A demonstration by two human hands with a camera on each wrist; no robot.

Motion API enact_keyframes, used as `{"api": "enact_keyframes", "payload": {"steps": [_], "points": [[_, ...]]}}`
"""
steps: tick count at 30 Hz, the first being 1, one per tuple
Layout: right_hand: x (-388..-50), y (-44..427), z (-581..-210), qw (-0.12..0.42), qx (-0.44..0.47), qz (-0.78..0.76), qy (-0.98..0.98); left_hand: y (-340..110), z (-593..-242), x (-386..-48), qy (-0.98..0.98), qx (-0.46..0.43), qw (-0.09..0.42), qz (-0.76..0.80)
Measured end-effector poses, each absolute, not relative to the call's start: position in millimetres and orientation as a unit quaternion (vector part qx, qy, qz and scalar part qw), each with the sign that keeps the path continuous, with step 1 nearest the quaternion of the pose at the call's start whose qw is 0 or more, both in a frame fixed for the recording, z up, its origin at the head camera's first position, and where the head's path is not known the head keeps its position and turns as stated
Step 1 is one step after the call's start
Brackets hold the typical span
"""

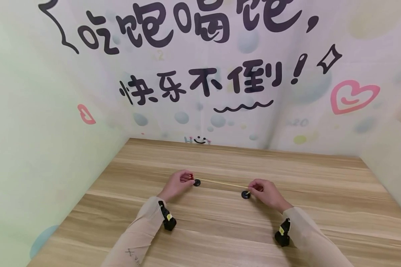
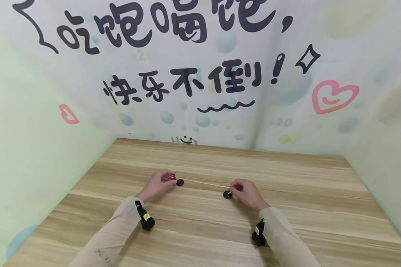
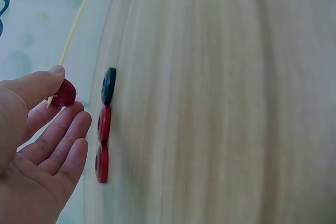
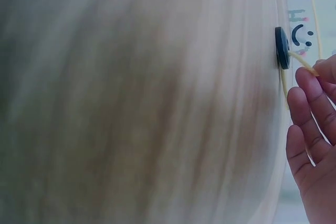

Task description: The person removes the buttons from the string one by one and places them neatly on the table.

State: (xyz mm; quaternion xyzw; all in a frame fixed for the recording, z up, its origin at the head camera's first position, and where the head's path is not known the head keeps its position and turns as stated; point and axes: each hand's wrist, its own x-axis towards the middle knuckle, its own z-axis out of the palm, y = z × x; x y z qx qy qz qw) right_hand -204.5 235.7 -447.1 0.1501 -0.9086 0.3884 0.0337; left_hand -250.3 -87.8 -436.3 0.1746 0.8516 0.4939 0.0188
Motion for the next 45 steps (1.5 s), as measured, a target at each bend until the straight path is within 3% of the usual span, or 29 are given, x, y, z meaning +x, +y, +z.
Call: {"api": "enact_keyframes", "payload": {"steps": [8, 28, 45], "points": [[-204, 237, -449, 0.038, 0.149, 0.391, -0.908, -100, -439, -252, 0.862, 0.148, 0.031, 0.484], [-202, 240, -448, 0.035, 0.141, 0.397, -0.906, -130, -446, -256, 0.901, 0.114, -0.014, 0.419], [-202, 241, -448, 0.024, 0.144, 0.389, -0.91, -140, -450, -259, 0.91, 0.105, 0.003, 0.402]]}}
